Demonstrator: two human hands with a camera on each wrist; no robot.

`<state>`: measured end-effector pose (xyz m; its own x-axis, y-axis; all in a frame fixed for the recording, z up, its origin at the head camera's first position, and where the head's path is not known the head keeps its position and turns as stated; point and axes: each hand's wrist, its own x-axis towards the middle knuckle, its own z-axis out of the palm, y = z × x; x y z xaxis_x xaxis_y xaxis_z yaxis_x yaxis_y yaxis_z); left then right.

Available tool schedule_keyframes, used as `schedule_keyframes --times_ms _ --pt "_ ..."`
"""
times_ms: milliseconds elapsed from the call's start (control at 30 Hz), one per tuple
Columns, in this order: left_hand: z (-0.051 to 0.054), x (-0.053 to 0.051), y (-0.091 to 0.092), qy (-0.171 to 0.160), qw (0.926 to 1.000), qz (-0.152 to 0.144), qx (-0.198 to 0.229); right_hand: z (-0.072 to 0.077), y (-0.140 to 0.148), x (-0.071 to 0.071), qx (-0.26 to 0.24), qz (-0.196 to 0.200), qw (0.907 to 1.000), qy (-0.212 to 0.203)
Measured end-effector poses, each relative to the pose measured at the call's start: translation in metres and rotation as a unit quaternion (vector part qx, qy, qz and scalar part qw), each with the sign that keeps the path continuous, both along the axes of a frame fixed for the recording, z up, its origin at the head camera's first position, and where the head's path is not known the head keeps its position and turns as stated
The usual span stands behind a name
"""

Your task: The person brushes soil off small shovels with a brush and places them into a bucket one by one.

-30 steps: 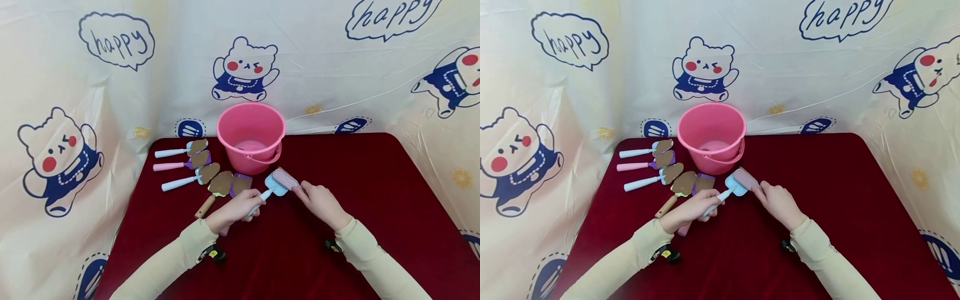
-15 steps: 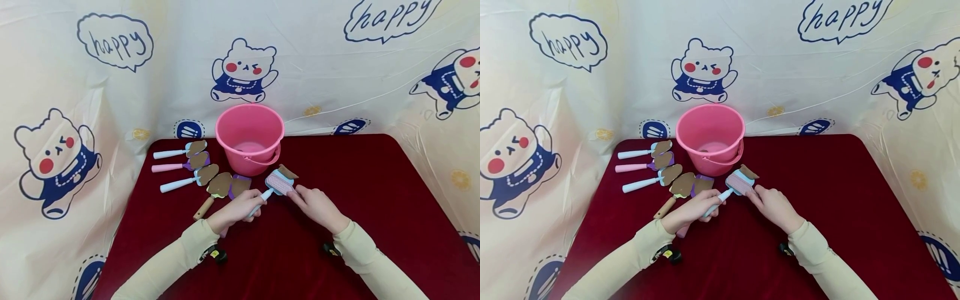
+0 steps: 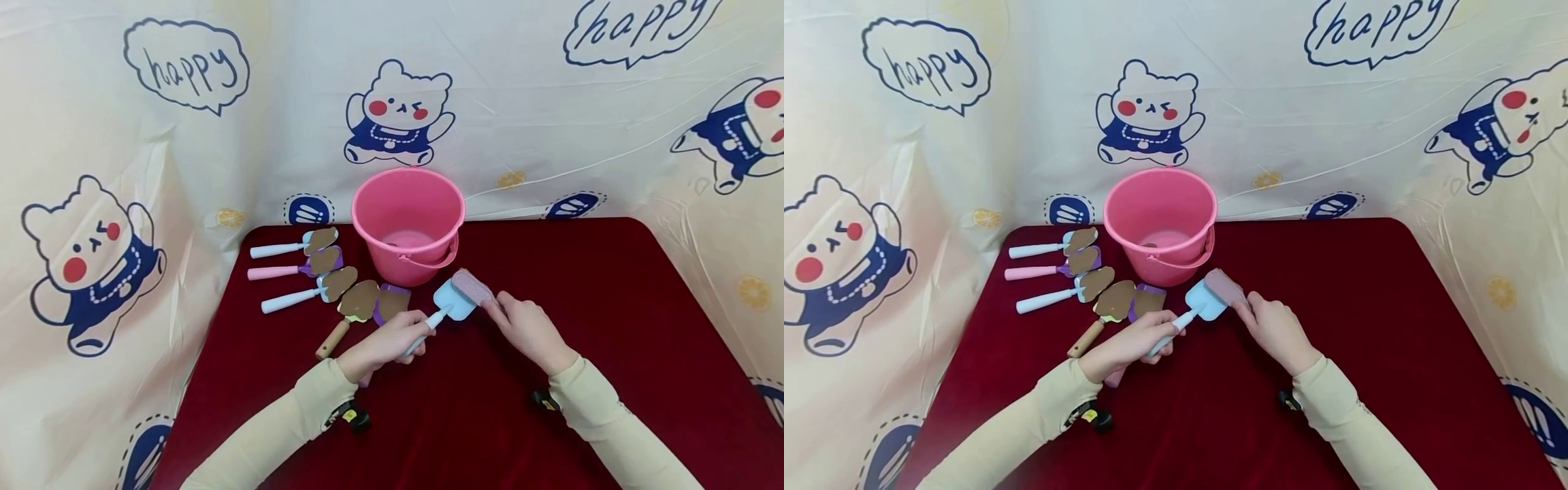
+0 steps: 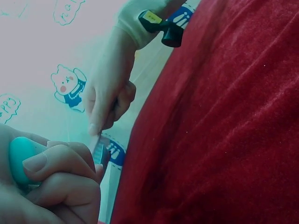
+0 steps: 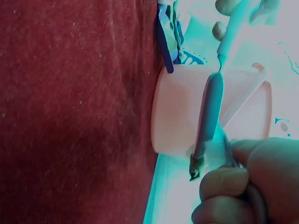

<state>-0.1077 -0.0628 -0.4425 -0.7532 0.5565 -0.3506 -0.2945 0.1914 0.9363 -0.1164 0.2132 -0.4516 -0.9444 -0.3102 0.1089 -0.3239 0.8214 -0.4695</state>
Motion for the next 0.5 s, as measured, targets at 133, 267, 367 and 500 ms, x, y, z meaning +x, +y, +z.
schedule_keyframes --times_ms 133,267,367,500 --pt "0.0 -0.001 0.001 -0.004 1.0 0.004 0.005 0.001 -0.006 0.005 -0.01 0.05 0.9986 -0.013" --pt "0.0 -0.001 0.001 -0.003 1.0 0.005 0.005 0.0 -0.006 0.005 -0.01 0.052 0.9985 -0.017" --pt "0.0 0.0 0.0 -0.001 1.0 0.004 0.005 -0.002 -0.001 0.002 0.002 0.022 0.9997 -0.004" --pt "0.001 0.001 -0.001 0.001 1.0 -0.005 0.003 -0.003 0.004 0.0 0.012 -0.012 0.9998 0.005"
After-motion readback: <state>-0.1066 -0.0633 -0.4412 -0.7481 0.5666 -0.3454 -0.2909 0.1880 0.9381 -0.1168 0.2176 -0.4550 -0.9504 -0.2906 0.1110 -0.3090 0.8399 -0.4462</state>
